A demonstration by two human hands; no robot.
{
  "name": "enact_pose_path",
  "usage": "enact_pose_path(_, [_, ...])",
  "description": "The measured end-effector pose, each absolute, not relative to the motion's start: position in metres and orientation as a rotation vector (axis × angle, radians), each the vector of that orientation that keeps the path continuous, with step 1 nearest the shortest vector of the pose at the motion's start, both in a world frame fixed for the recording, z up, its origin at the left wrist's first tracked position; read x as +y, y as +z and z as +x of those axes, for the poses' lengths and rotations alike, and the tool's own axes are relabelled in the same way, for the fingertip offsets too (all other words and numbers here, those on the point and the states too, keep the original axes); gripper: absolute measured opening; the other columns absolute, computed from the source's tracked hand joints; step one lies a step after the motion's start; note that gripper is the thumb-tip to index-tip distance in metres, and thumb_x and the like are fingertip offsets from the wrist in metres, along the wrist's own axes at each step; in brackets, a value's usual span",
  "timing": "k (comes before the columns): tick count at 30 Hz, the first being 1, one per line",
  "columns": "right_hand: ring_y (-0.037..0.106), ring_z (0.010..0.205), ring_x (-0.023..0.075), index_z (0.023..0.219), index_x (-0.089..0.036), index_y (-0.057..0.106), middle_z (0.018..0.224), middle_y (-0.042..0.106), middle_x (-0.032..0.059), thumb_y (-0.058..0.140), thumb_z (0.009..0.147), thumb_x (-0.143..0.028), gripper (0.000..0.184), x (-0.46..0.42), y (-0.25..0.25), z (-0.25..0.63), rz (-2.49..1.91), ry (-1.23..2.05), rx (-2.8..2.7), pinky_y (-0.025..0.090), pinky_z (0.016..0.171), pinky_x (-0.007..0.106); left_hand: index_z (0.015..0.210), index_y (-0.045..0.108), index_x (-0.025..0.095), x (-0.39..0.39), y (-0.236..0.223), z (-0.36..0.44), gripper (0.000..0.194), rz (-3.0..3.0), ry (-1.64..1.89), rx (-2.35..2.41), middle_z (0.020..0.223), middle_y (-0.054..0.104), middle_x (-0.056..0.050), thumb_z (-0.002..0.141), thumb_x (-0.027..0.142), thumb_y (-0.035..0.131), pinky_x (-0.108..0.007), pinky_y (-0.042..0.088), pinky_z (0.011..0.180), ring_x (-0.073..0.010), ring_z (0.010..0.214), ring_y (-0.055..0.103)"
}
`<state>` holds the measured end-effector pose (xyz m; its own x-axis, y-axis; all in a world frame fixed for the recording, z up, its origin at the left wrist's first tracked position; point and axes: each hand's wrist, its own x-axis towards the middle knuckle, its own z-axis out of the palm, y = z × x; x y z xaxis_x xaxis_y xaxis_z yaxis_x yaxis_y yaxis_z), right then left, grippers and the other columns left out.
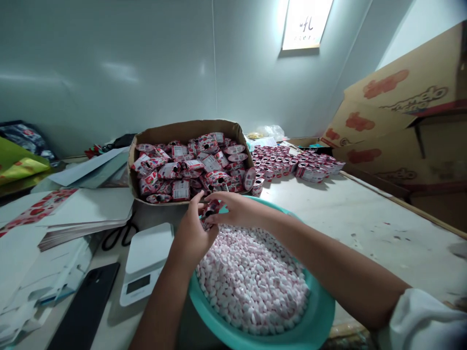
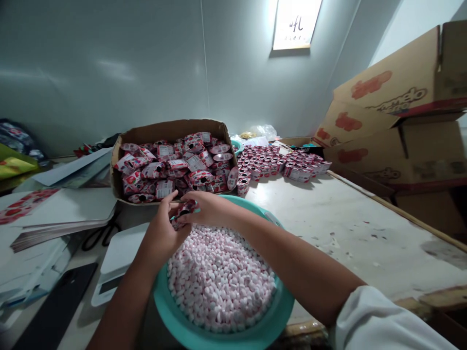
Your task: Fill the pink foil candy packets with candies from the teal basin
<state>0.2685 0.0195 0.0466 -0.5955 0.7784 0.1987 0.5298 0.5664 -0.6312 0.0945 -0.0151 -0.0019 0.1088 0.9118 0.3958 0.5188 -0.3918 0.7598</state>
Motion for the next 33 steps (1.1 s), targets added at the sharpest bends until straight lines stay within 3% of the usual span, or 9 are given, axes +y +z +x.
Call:
enact_pose_path(5, [0.065, 0.086, 0.0161, 0.126, -0.018, 0.058, 0.11, 0.07, 0.0051, 0.066, 0.09, -0.039, 0.043, 0.028, 0.042, 0.266, -1.186, 0.738, -2.241, 0.048, 0.072, 0.026, 0.148, 0.032, 0.023, -0.014, -0.001, 0.096, 0.08, 1.959, 1.194, 1.382, 0.124, 0.063, -0.011, 0.076, 0.023, 0.068, -0.038, 0.052, 0.096, -0.025, 0.115, 0.063])
enact_pose_path(10, [0.065, 0.093, 0.0206, 0.125, -0.017, 0.061, 0.114, 0.07, 0.0098, 0.05, 0.098, -0.035, 0.034, 0.037, 0.045, 0.279, -1.48, 0.577, -2.353, 0.049, 0.078, 0.03, 0.146, 0.034, 0.025, -0.012, 0.0, 0.093, 0.078, 1.863, 1.263, 1.458, 0.126, 0.065, -0.009, 0.077, 0.024, 0.07, -0.039, 0.051, 0.1, -0.0229, 0.112, 0.065])
enact_pose_path(13, [0.066, 0.087, 0.023, 0.111, -0.019, 0.071, 0.104, 0.071, 0.0081, 0.076, 0.078, -0.037, 0.038, 0.036, 0.04, 0.284, -1.498, 0.693, -2.552, 0.051, 0.075, 0.031, 0.144, 0.037, 0.024, -0.01, -0.001, 0.091, 0.075, 1.786, 1.317, 1.441, 0.127, 0.065, -0.009, 0.077, 0.026, 0.071, -0.039, 0.05, 0.102, -0.0225, 0.113, 0.065])
enact_pose_path(15, [0.067, 0.087, 0.0241, 0.109, -0.022, 0.074, 0.109, 0.069, 0.0072, 0.091, 0.055, -0.04, 0.059, 0.031, 0.033, 0.281, -1.444, 0.789, -2.766, 0.053, 0.075, 0.032, 0.143, 0.039, 0.023, -0.009, -0.002, 0.091, 0.074, 1.774, 1.311, 1.422, 0.127, 0.066, -0.009, 0.076, 0.026, 0.072, -0.039, 0.05, 0.102, -0.0226, 0.113, 0.065])
enact_pose_path(20, [0.066, 0.085, 0.0265, 0.121, -0.022, 0.071, 0.12, 0.063, 0.0127, 0.097, 0.032, -0.04, 0.094, 0.016, 0.014, 0.267, -1.341, 0.7, -2.975, 0.054, 0.074, 0.037, 0.143, 0.04, 0.022, -0.007, -0.004, 0.091, 0.074, 1.762, 1.312, 1.399, 0.127, 0.066, -0.011, 0.076, 0.025, 0.072, -0.04, 0.051, 0.103, -0.0227, 0.112, 0.067])
enact_pose_path(24, [0.063, 0.074, 0.0214, 0.107, -0.021, 0.073, 0.085, 0.069, 0.002, 0.097, 0.029, -0.032, 0.082, 0.016, 0.002, 0.261, -1.191, 0.741, -3.03, 0.053, 0.071, 0.033, 0.143, 0.04, 0.023, -0.009, -0.003, 0.091, 0.073, 1.763, 1.284, 1.41, 0.128, 0.065, -0.011, 0.077, 0.025, 0.072, -0.039, 0.051, 0.103, -0.0229, 0.115, 0.065])
enact_pose_path(28, [0.059, 0.063, 0.0175, 0.074, -0.022, 0.072, 0.061, 0.06, -0.0027, 0.095, 0.038, -0.029, 0.042, 0.017, -0.003, 0.256, -1.137, 0.777, -2.933, 0.05, 0.066, 0.032, 0.143, 0.04, 0.024, -0.011, 0.0, 0.092, 0.072, 1.795, 1.217, 1.451, 0.13, 0.065, -0.01, 0.078, 0.026, 0.071, -0.038, 0.052, 0.1, -0.0226, 0.113, 0.067])
enact_pose_path(30, [0.057, 0.06, 0.0161, 0.067, -0.023, 0.07, 0.058, 0.06, -0.0023, 0.092, 0.048, -0.03, 0.029, 0.017, 0.002, 0.257, -1.099, 0.765, -2.929, 0.049, 0.063, 0.031, 0.142, 0.042, 0.024, -0.011, 0.0, 0.091, 0.071, 1.817, 1.175, 1.453, 0.13, 0.066, -0.01, 0.078, 0.025, 0.071, -0.038, 0.053, 0.1, -0.0232, 0.112, 0.067])
enact_pose_path(33, [0.058, 0.062, 0.0147, 0.08, -0.022, 0.075, 0.07, 0.069, -0.0014, 0.085, 0.06, -0.024, 0.023, 0.02, 0.018, 0.266, -1.09, 0.764, -2.969, 0.045, 0.06, 0.028, 0.141, 0.045, 0.024, -0.01, -0.002, 0.091, 0.069, 1.887, 1.069, 1.447, 0.13, 0.067, -0.009, 0.077, 0.023, 0.07, -0.039, 0.053, 0.1, -0.0252, 0.116, 0.066])
